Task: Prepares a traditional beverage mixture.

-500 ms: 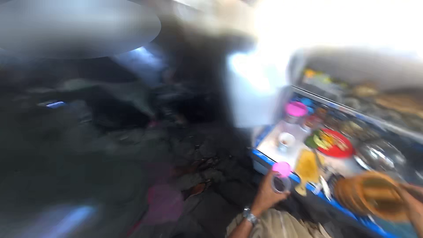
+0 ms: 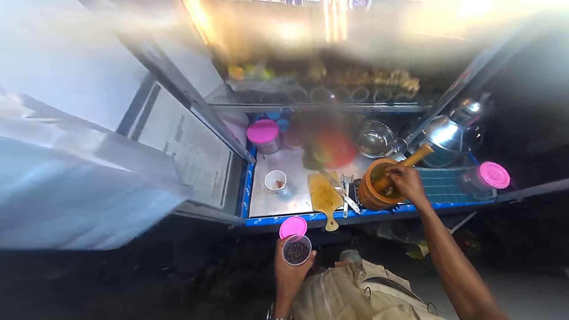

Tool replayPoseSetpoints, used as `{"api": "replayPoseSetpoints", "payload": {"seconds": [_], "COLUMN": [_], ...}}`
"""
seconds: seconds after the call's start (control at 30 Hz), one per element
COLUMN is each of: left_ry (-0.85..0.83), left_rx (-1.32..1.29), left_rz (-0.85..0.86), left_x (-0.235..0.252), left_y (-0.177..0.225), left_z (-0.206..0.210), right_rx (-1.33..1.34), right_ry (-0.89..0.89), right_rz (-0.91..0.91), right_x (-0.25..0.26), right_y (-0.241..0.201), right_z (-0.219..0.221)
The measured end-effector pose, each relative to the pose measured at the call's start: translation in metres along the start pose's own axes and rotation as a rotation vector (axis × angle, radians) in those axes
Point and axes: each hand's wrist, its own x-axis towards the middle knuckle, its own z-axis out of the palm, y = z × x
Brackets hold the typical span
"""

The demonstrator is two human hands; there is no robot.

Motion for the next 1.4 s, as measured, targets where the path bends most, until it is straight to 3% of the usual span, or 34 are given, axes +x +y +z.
{"api": "replayPoseSetpoints", "payload": {"seconds": [0.47,0.83,0.97,1.03,1.1,1.23,1.33,1.4], "left_ry": [0.135,0.251,0.231,0.157,0.036,-0.159,-0.157,-0.108], "left_rx": [-0.039,-0.128,-0.169,-0.194,-0.234,-0.245,-0.179,-0.194], "left_rz": [0.063,0.128,0.134,0.145,0.148,0.104,0.066,0.053], "left_x": [0.003,0.006,0.005,0.004,0.003,0.001,0.002,0.001], "left_y": [0.003,0.006,0.008,0.008,0.007,0.005,0.004,0.004], "left_z": [-0.012,-0.016,-0.015,-0.013,-0.009,0.001,0.001,0.000], "right_rx": [-0.163,-0.090,-0.052,0.074,0.276,0.559,0.642,0.644], "right_ry": [-0.024,-0.025,0.022,-0.055,-0.252,-0.697,-0.690,-0.613], "right_rz": [-0.067,-0.068,-0.145,-0.234,-0.284,-0.181,-0.076,-0.149], "right_x": [0.013,0.009,-0.003,-0.021,-0.045,-0.087,-0.106,-0.116], "right_y": [0.001,0.003,-0.019,-0.045,-0.073,-0.111,-0.118,-0.117], "right_z": [0.015,0.019,0.026,0.040,0.065,0.119,0.144,0.151]}}
